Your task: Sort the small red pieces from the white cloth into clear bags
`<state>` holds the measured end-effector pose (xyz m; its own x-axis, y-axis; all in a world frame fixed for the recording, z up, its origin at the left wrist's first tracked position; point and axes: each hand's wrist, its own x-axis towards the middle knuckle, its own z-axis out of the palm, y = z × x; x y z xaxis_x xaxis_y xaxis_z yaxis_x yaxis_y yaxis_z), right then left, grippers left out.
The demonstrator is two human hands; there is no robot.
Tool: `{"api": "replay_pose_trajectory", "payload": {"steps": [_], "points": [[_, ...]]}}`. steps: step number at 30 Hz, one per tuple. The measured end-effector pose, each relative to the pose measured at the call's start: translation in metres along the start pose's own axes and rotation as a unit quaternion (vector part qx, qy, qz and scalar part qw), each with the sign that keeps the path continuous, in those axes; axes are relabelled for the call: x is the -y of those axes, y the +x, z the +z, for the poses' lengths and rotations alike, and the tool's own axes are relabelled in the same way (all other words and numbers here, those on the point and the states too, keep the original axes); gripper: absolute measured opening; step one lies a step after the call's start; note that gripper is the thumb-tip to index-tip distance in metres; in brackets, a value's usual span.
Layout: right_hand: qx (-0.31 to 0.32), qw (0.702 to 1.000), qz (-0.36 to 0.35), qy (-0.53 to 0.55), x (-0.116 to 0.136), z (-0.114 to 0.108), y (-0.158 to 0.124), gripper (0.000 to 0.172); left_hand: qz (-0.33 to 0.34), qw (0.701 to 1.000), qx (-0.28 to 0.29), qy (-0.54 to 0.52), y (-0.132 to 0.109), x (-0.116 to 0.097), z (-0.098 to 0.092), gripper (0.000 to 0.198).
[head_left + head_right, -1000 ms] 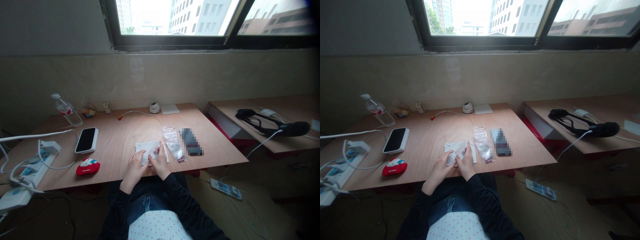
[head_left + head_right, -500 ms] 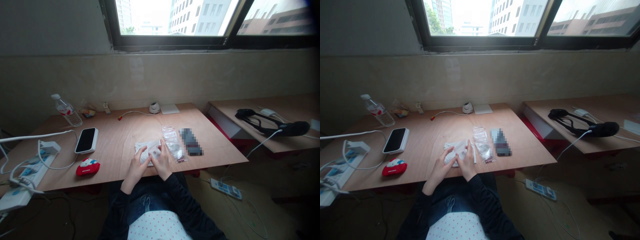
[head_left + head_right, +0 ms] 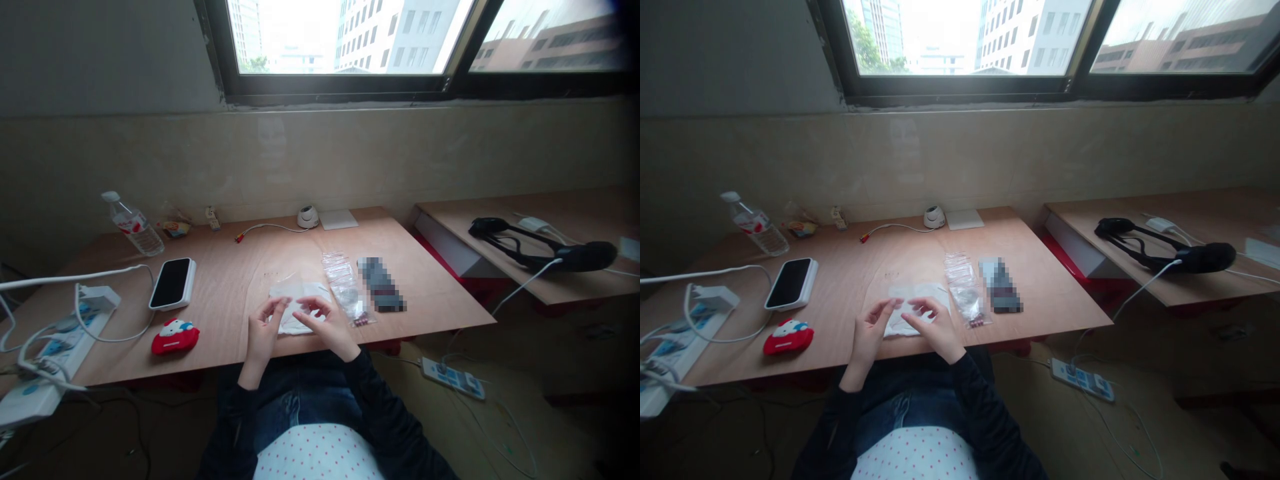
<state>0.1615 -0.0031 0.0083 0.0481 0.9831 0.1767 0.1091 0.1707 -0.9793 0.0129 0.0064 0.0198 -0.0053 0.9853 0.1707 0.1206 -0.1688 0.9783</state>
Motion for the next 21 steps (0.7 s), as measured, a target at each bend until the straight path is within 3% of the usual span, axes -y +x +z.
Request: {"api": "replay_pose_trajectory", "payload": {"steps": [3, 8, 11, 16, 21], "points": [[0.044, 0.995, 0.052, 0.077, -0.003, -0.003, -0.001, 0.027, -0.020, 0.999, -0.001, -0.042, 0.001, 0.002, -0.002, 0.024], [0.056, 0.987, 0.074, 0.133, -0.005, -0.002, -0.002, 0.028, -0.054, 0.995, -0.014, -0.089, -0.001, 0.001, 0.000, 0.025], [0.070, 0.990, 0.059, 0.102, 0.002, -0.005, -0.003, 0.028, -0.068, 0.992, -0.013, -0.108, -0.001, -0.004, 0.000, 0.028], [0.166, 0.985, 0.037, 0.012, 0.016, -0.013, -0.008, 0.028, -0.073, 0.989, -0.037, -0.123, -0.001, -0.013, -0.003, 0.028], [0.210, 0.977, 0.038, 0.010, 0.021, -0.014, -0.010, 0.030, -0.094, 0.988, -0.032, -0.122, -0.003, -0.021, -0.004, 0.023]]}}
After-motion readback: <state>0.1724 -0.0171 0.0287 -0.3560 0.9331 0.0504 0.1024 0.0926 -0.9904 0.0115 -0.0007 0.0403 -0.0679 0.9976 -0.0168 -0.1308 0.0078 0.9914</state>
